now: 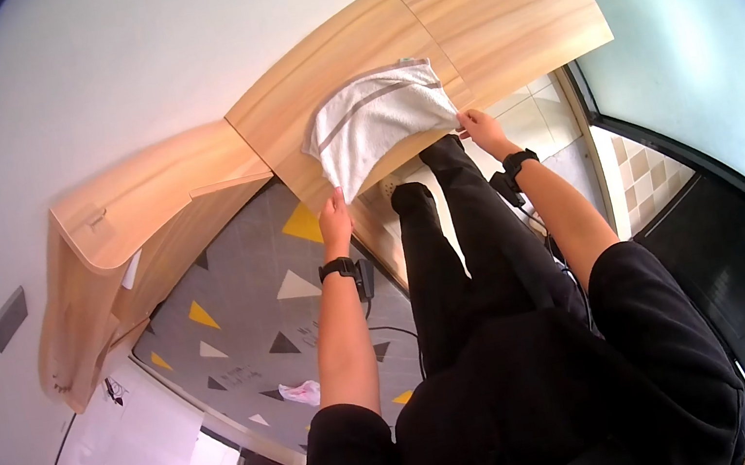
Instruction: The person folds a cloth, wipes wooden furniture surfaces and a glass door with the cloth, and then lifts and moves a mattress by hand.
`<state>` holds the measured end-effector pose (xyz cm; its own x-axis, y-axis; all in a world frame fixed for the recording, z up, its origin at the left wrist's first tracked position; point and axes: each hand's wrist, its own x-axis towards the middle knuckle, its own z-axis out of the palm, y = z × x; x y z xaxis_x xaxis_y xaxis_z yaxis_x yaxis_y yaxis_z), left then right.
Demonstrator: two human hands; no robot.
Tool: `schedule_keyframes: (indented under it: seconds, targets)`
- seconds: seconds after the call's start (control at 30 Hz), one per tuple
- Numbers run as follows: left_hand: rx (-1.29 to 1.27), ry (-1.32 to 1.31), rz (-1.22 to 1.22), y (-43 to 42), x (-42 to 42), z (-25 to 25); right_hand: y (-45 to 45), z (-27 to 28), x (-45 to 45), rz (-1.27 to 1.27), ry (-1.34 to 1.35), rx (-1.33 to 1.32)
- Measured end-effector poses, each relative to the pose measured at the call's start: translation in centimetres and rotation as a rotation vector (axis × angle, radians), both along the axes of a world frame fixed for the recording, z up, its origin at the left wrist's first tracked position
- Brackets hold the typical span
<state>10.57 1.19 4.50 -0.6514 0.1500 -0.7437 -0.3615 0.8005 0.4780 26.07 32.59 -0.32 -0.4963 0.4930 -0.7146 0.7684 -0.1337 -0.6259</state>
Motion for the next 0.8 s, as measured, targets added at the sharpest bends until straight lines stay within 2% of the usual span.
schedule_keyframes:
  seconds: [0.17, 0.37, 0.43, 0.53, 0.63, 0.8]
  targets:
    - [-0.018, 0.024, -0.041, -0.3, 0.7, -1.2, 0.7, 0.8, -0.4, 0.039, -0.024, -0.008]
    - [-0.013, -0.026, -0.017, 0.8, 0.6, 0.0, 1.1, 1.0, -0.9, 0.109, -0.050, 0.026]
    - [0.005, -0.050, -0.026, 0.7, 0.6, -0.4, 1.3, 1.8, -1.3, 0.002, -0.064, -0.121]
    - [-0.051, -0.024, -0.030, 0.5, 0.5, -0.9, 1.5, 2.2, -1.8, -0.106, -0.027, -0.169]
    - [-0.080, 0.041, -0.058, 0.4, 0.5, -1.1, 2.1, 1.9, -2.1, -0.083, -0.003, -0.152]
    - [-0.043, 0.004, -0.085, 0.5, 0.6, -0.6, 2.8, 1.9, -1.9, 0.026, -0.019, -0.118]
